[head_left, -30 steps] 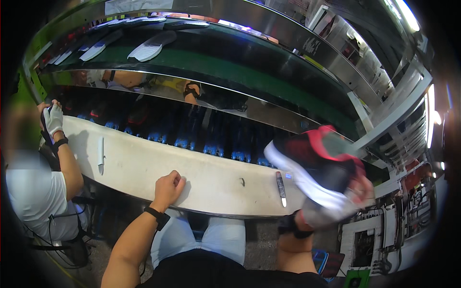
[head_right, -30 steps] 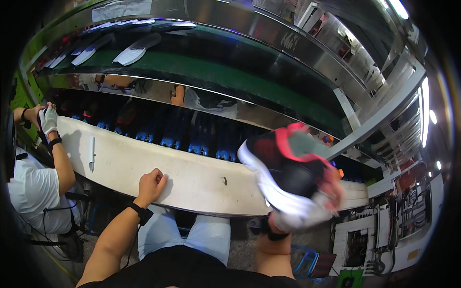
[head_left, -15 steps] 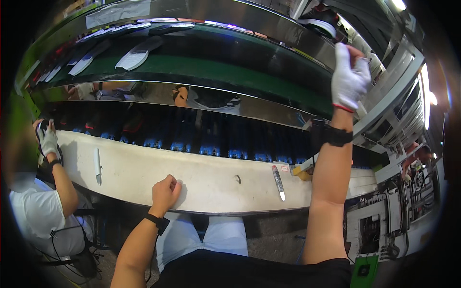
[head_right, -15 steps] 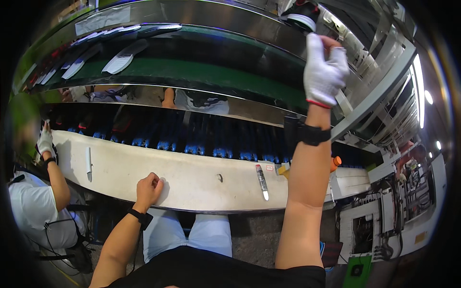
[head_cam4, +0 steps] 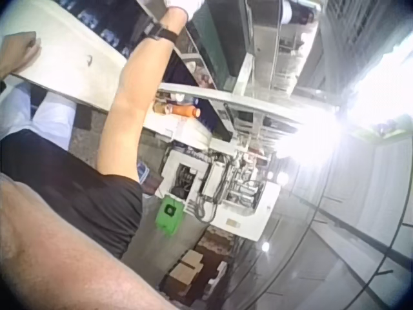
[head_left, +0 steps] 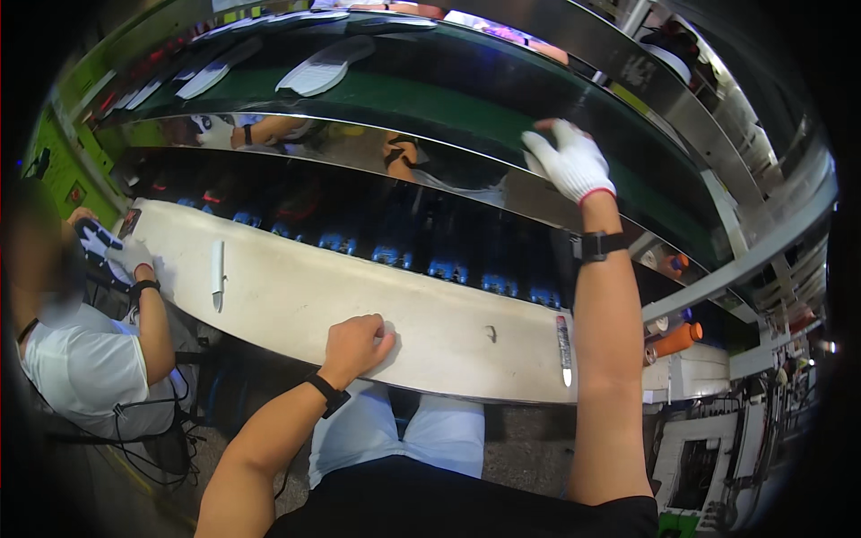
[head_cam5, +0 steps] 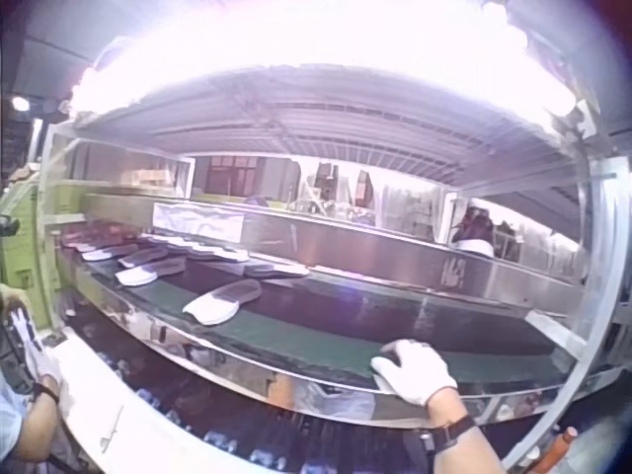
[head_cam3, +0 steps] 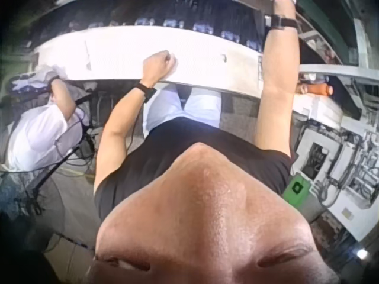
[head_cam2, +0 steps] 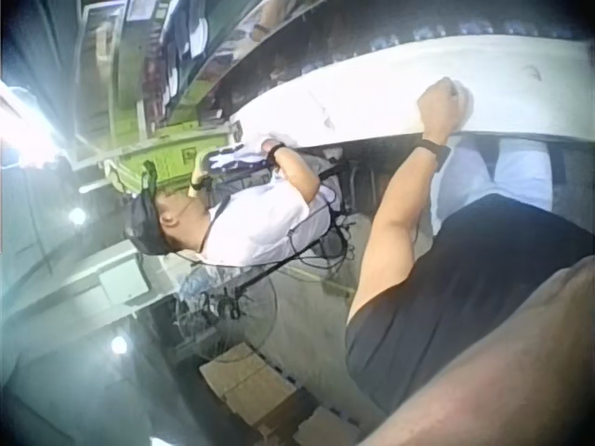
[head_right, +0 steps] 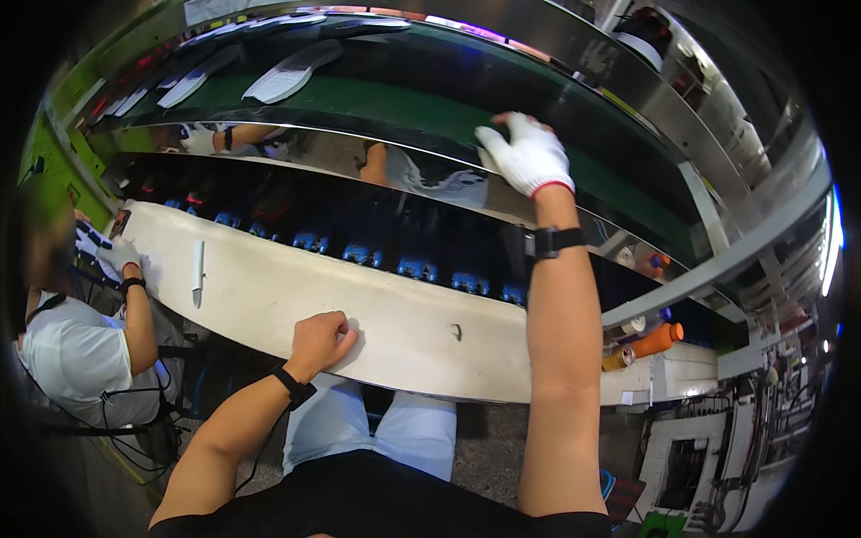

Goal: The recorder picks up shoes from a conveyor belt, inspects them for quality, and places them back on the belt.

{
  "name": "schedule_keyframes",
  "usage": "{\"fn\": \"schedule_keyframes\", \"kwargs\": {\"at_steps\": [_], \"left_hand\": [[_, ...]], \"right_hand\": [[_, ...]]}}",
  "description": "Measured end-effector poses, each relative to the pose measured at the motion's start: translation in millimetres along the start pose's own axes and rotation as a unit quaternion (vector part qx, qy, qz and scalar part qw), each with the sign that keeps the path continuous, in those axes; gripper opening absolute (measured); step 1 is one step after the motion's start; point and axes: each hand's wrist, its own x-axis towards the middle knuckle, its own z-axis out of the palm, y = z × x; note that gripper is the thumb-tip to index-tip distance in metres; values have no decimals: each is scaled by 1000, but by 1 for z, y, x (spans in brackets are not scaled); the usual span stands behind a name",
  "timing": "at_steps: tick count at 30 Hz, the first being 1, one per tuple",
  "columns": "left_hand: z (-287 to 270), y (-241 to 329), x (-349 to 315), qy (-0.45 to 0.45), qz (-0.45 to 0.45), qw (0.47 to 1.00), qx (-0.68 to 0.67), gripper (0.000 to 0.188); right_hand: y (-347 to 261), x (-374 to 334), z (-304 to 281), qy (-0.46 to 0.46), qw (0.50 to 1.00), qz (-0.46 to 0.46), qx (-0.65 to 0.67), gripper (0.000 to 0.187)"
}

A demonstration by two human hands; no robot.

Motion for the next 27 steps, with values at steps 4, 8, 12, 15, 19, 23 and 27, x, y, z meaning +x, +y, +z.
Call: {"fn": "schedule_keyframes", "kwargs": {"at_steps": [4, 8, 12, 15, 19, 23, 27], "left_hand": [[-2, -3, 3, -13, 0, 1000, 15, 28], [-2, -5, 2, 5, 23, 1000, 5, 28], [0, -7, 3, -15, 16, 998, 52, 28], [3, -10, 2, 4, 19, 999, 42, 25], [8, -12, -2, -15, 15, 999, 40, 22], [7, -5, -4, -33, -15, 998, 50, 22], [-13, -4, 18, -129, -38, 989, 68, 24]], "right_hand": [[-110, 36, 39, -12, 988, -135, 72, 57], [-226, 61, 70, -27, 970, -227, 79, 72], [-276, 68, 73, -103, 974, -166, 116, 93], [-268, 64, 61, -93, 973, -160, 136, 86], [-213, 44, 51, -72, 961, -219, 150, 65], [-114, 27, 31, -88, 960, -202, 172, 69], [-7, -3, -2, -4, 961, -55, 271, 72]]}}
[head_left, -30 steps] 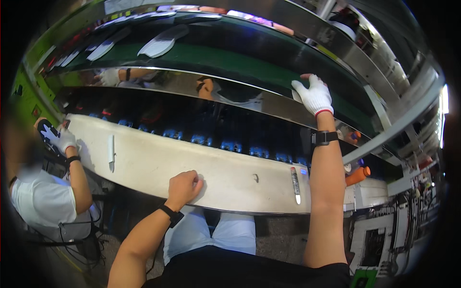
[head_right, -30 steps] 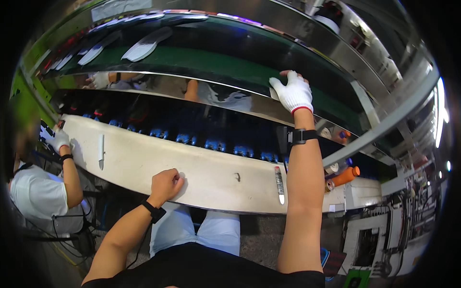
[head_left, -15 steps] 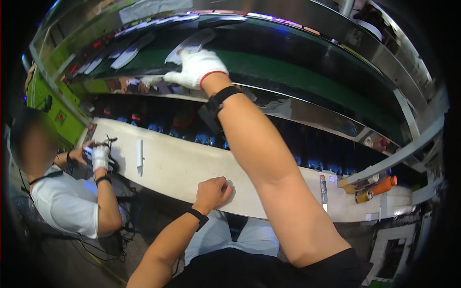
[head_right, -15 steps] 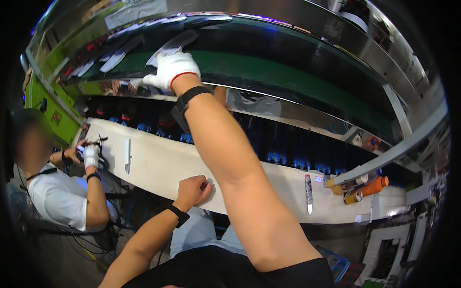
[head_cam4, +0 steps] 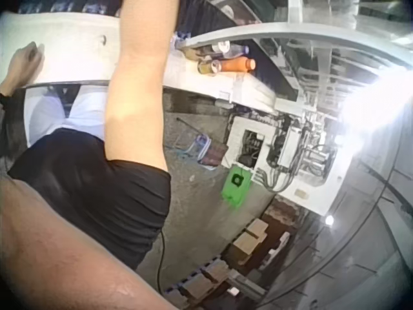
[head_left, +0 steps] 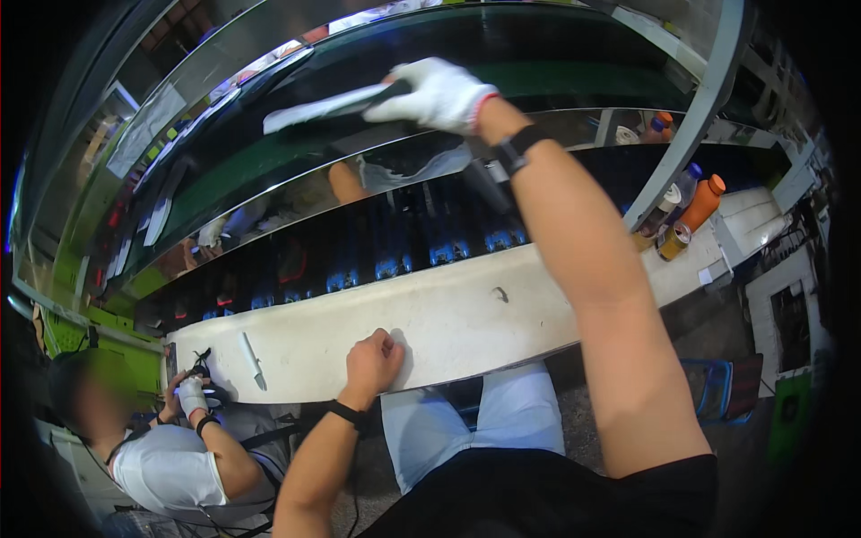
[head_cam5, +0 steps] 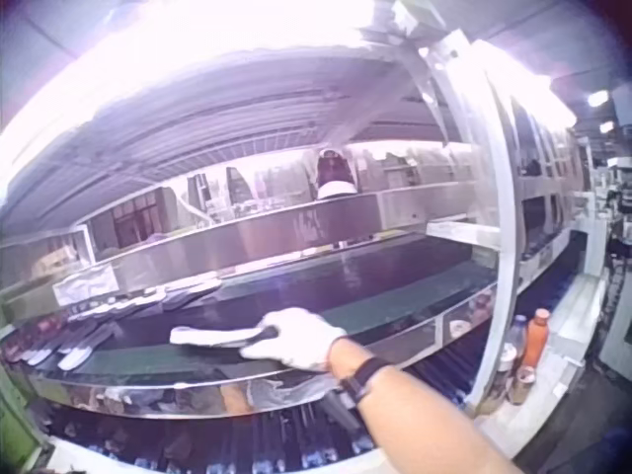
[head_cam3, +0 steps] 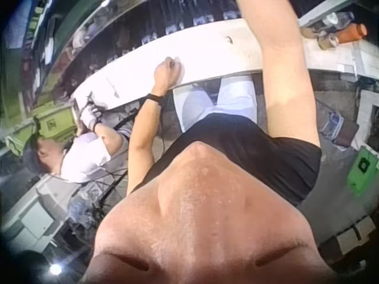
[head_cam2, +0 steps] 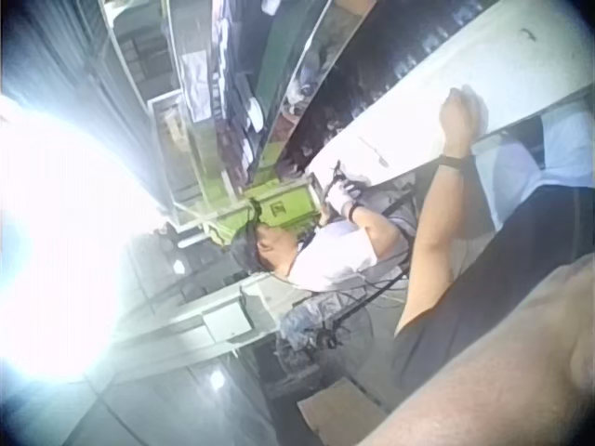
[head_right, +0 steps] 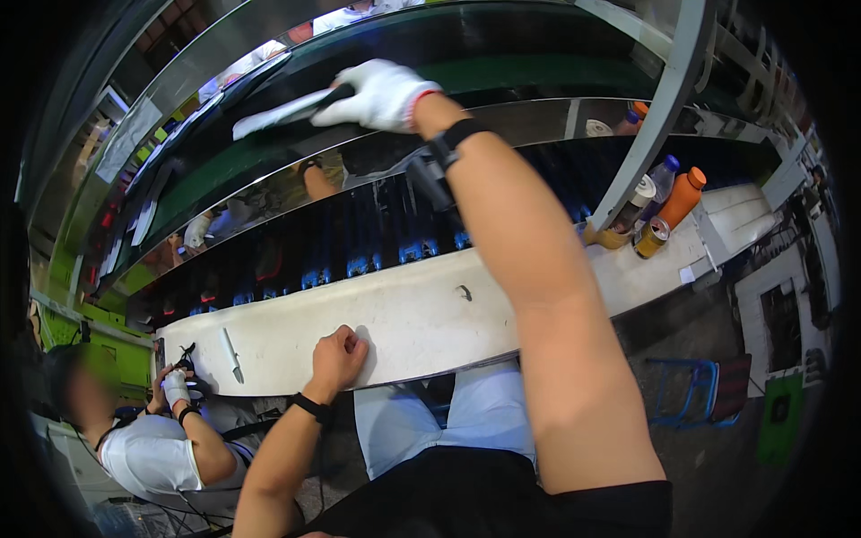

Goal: The recorder picks up shoes from a conveyor belt, inspects them for quality, and places them back on the belt.

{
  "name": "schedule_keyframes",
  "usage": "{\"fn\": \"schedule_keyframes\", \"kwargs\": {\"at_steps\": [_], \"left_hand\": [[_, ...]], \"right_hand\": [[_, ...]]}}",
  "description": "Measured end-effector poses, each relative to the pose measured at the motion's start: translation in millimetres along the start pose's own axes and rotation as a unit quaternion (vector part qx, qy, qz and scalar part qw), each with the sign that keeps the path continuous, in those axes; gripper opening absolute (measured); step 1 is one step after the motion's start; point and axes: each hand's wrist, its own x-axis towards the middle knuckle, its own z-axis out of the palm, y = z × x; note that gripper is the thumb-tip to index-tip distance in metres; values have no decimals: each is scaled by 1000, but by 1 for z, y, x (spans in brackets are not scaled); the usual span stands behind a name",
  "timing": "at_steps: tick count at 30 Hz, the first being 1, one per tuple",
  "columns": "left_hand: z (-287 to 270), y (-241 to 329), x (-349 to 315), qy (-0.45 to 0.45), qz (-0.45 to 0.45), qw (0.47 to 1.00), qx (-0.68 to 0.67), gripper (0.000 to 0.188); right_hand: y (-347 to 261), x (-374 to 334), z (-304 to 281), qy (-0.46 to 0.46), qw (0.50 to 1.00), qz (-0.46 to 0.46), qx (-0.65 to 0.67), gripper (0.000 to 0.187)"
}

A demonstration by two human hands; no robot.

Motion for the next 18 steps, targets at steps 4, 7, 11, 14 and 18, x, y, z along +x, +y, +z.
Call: {"fn": "schedule_keyframes", "kwargs": {"at_steps": [4, 7, 11, 14, 18], "left_hand": [[-33, -25, 63, -131, 79, 987, 57, 26], [-46, -57, 139, -25, 128, 987, 95, 27], [-59, -109, 231, 11, 168, 910, 379, 64], [-58, -136, 284, -32, 261, 880, 396, 65], [-40, -150, 315, 25, 280, 841, 461, 68]], "right_hand": [[36, -30, -43, 102, 989, 18, 103, 66], [37, -40, -44, 198, 979, 17, -52, 73], [24, -47, -35, 197, 949, -35, -246, 92], [25, -53, -38, 171, 951, 3, -258, 86], [34, -50, -41, 130, 944, 18, -303, 84]]}}
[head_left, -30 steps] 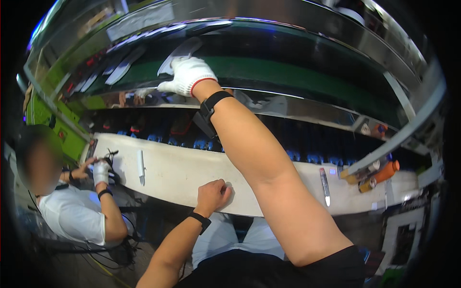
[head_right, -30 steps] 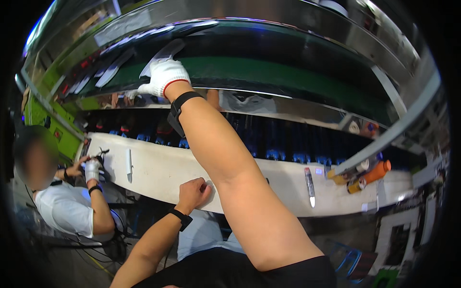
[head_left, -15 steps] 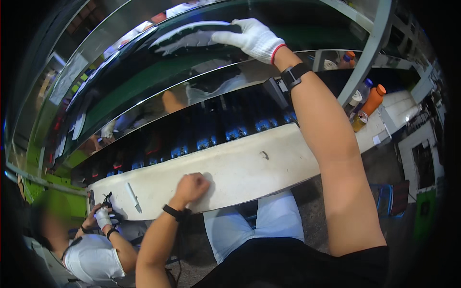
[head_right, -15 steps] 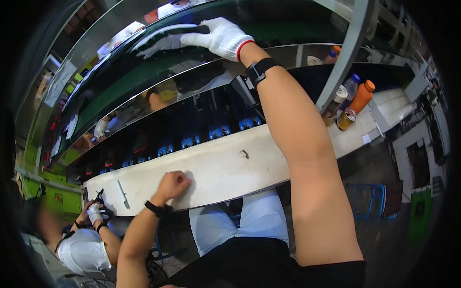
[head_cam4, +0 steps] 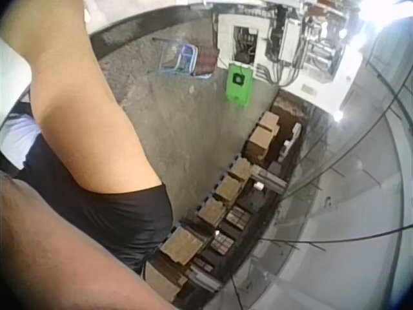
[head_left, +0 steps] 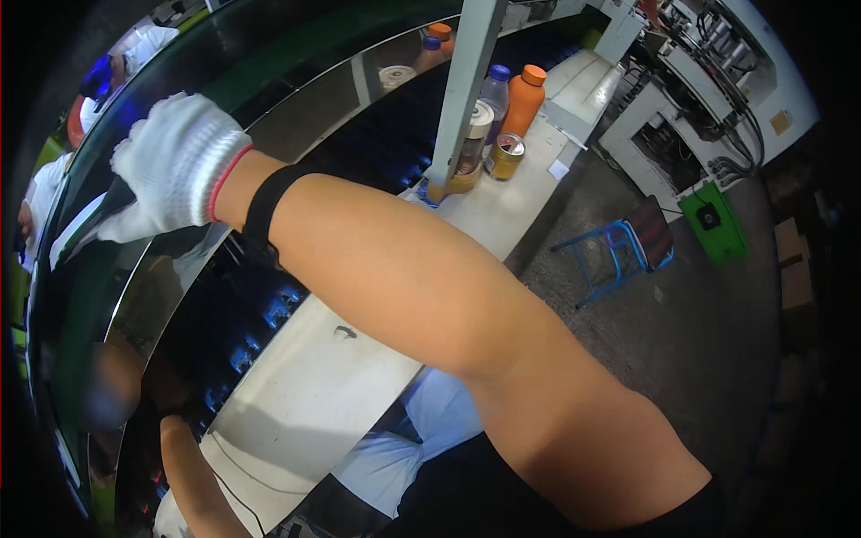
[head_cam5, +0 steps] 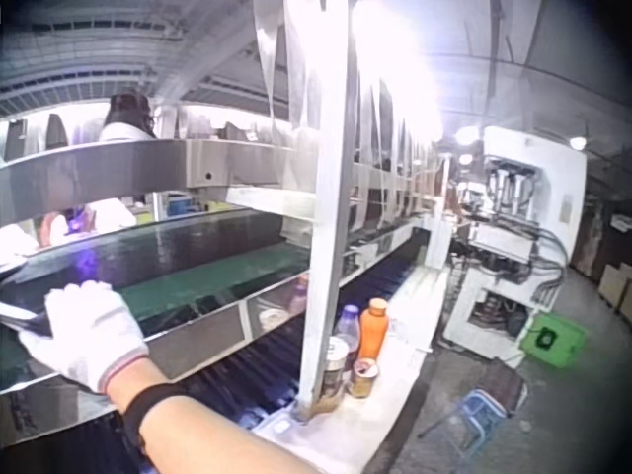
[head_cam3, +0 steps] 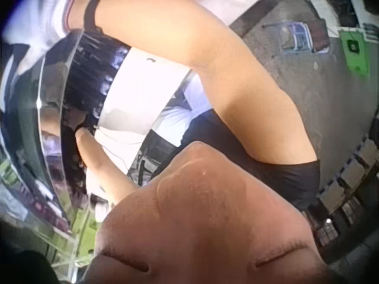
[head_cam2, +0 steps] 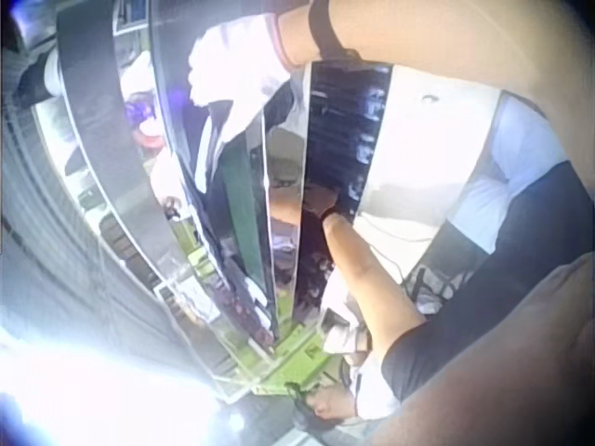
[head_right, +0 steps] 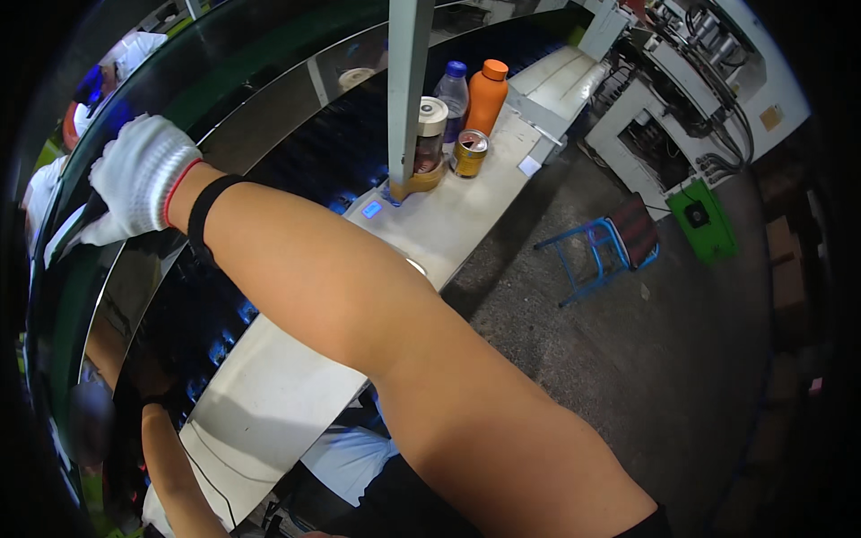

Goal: The recorder picks up shoes from a conveyor belt, inspects them for quality, and places them back on the belt.

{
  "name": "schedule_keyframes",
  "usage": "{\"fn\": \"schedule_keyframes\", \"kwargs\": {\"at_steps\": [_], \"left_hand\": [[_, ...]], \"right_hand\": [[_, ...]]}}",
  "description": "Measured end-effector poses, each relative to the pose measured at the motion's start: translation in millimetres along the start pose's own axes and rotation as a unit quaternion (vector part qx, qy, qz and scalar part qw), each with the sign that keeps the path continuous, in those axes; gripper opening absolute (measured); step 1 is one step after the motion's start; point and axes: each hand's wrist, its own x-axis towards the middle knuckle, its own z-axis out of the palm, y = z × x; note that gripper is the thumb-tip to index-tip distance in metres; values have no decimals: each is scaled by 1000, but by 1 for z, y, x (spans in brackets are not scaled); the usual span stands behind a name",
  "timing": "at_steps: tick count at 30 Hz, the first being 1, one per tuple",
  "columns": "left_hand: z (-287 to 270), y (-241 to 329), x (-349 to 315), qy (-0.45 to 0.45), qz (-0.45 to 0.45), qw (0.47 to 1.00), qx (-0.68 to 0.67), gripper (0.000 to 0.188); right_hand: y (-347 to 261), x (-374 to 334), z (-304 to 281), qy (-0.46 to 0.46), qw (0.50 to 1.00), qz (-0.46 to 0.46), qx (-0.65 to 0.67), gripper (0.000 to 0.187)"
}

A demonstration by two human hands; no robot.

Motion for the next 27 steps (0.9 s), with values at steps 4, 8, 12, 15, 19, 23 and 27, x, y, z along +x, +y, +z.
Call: {"fn": "schedule_keyframes", "kwargs": {"at_steps": [4, 8, 12, 15, 19, 23, 27], "left_hand": [[3, 8, 22, -32, -64, 997, 38, 73], [-15, 16, 32, -111, -80, 987, -89, 81], [-43, 26, 30, -51, -132, 990, -9, 80], [-75, 44, 10, -56, -19, 998, -5, 112], [-150, 78, -9, 85, 51, 980, -171, 115], [-248, 131, -52, 209, 103, 950, -210, 84], [-304, 210, -118, 138, 46, 891, -431, 81]], "right_hand": [[3, -1, 12, 8, 1000, -13, 15, 80], [4, -3, 12, 38, 999, -22, 32, 82], [4, -3, 7, -1, 999, -28, 28, 84], [7, -5, 9, 1, 997, -71, 16, 79], [10, -7, 12, 15, 992, -123, 30, 74], [11, -9, 9, 17, 988, -149, 28, 70], [14, -8, 9, -26, 981, -194, -12, 65]]}}
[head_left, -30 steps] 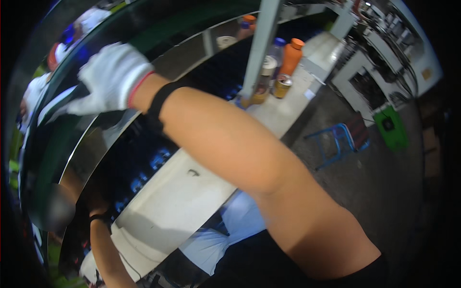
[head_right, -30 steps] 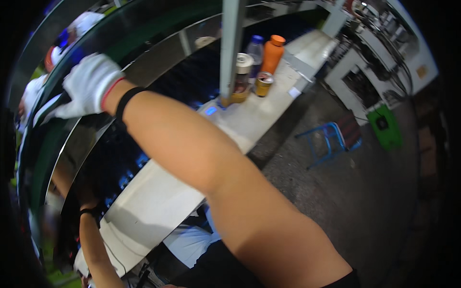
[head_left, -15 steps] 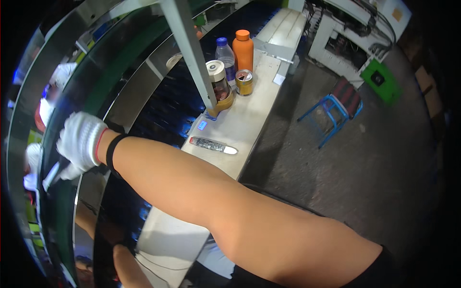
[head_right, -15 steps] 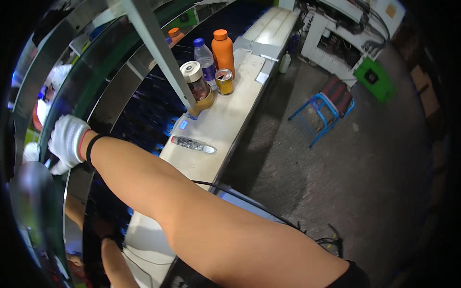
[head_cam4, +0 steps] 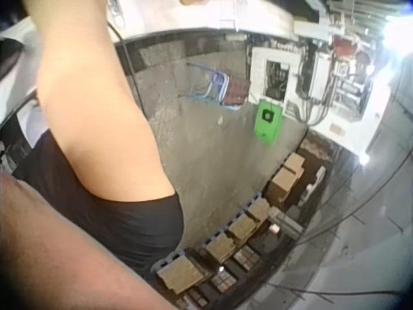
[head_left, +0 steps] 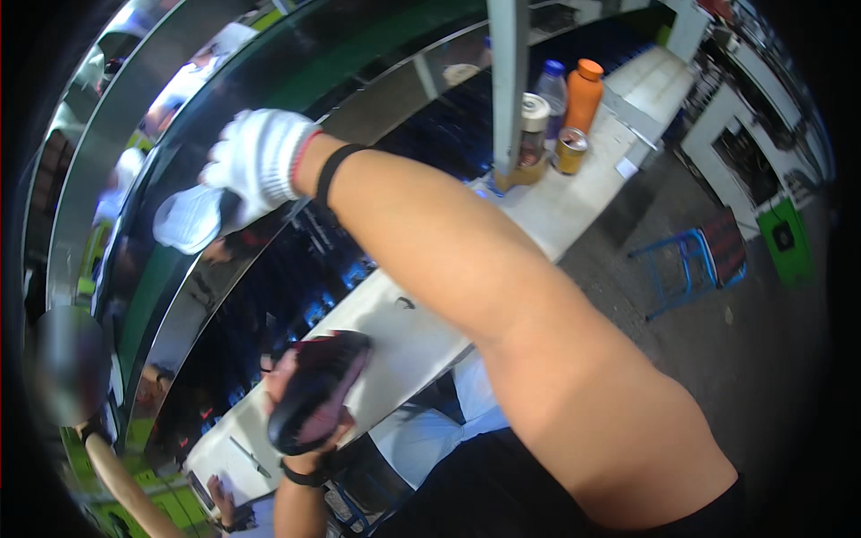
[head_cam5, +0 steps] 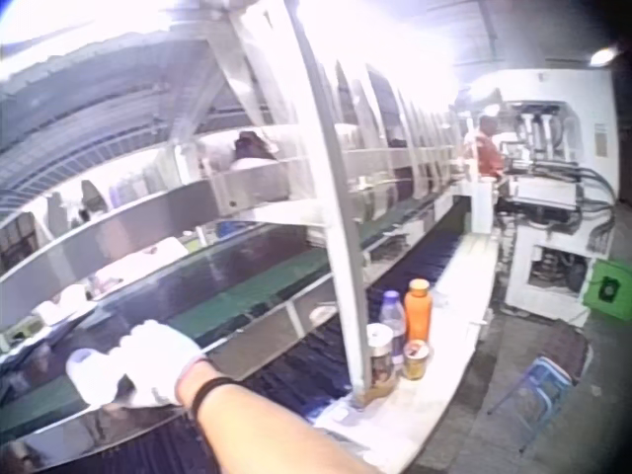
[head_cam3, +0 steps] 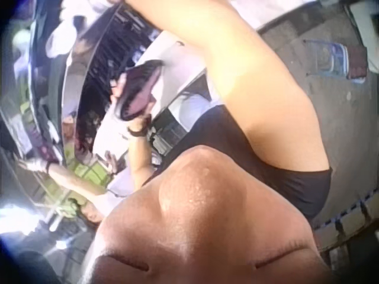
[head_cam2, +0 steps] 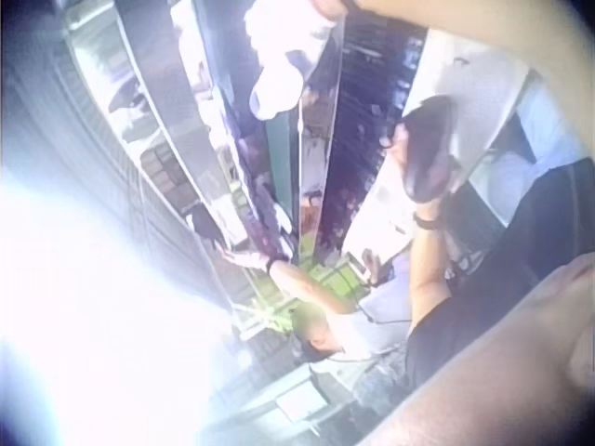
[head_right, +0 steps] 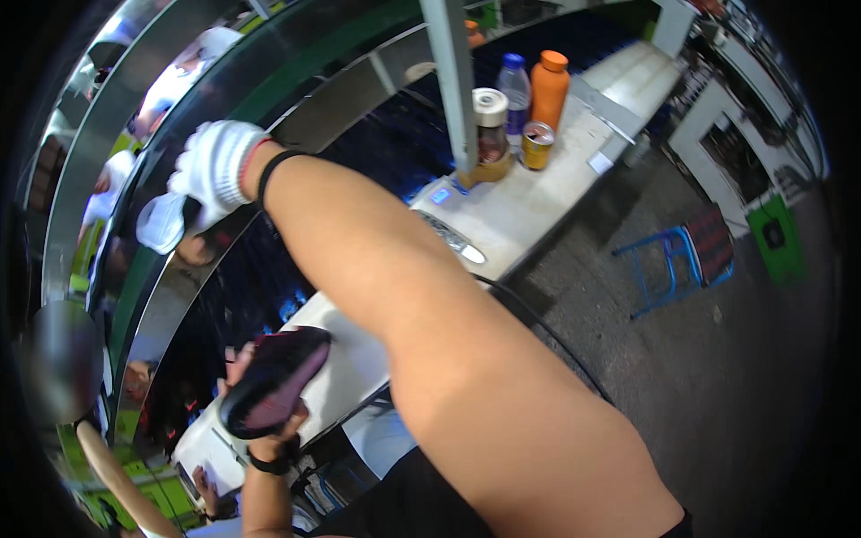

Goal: The recorder picks up shoes from a conveyor belt, inspects them for quality, and places them back on the belt.

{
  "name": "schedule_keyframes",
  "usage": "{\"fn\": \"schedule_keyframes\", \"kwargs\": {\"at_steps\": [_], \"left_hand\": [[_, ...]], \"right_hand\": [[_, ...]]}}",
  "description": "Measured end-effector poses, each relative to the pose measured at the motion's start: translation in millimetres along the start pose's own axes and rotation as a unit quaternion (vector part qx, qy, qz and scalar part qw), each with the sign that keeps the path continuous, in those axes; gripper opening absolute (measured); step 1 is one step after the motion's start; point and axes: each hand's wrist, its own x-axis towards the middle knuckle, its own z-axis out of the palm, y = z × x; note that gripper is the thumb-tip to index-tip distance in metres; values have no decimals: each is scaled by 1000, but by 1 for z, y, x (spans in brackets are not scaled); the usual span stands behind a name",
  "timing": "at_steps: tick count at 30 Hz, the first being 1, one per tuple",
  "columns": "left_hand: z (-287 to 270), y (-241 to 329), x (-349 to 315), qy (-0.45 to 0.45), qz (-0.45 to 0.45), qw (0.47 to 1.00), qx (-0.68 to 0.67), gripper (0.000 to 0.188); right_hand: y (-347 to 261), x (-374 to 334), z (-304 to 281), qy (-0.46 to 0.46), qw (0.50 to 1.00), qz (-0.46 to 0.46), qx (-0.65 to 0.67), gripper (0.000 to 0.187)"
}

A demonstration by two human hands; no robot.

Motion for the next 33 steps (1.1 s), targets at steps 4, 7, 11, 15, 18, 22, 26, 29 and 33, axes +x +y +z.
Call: {"fn": "schedule_keyframes", "kwargs": {"at_steps": [4, 7, 11, 15, 18, 22, 26, 29, 33], "left_hand": [[51, 45, -22, 177, 17, 965, -194, 104], [66, 62, -20, 226, 18, 942, -246, 97], [61, 76, -2, 248, 89, 938, -227, 72], [42, 86, 0, 248, 107, 950, -159, 71], [25, 90, -7, 255, 59, 957, -125, 69], [0, 93, -35, 230, 22, 973, -12, 68], [8, 94, -44, 251, -33, 962, -105, 57], [18, 97, -50, 261, -78, 935, -227, 47], [16, 100, -58, 256, -60, 932, -249, 24]], "right_hand": [[5, -1, 5, -2, 999, -53, 1, 59], [7, -5, 9, 21, 997, -67, 39, 44], [8, -14, 16, 38, 996, -17, 81, 37], [-6, -42, -1, 122, 980, 17, 156, 37], [-26, -83, -41, 189, 966, -60, 166, 41], [-75, -163, -98, 281, 913, -86, 283, 31], [-135, -224, -101, 249, 758, 141, 587, 51], [-177, -256, -82, 167, 705, 266, 636, 61], [-224, -275, -47, 139, 694, 225, 670, 45]]}}
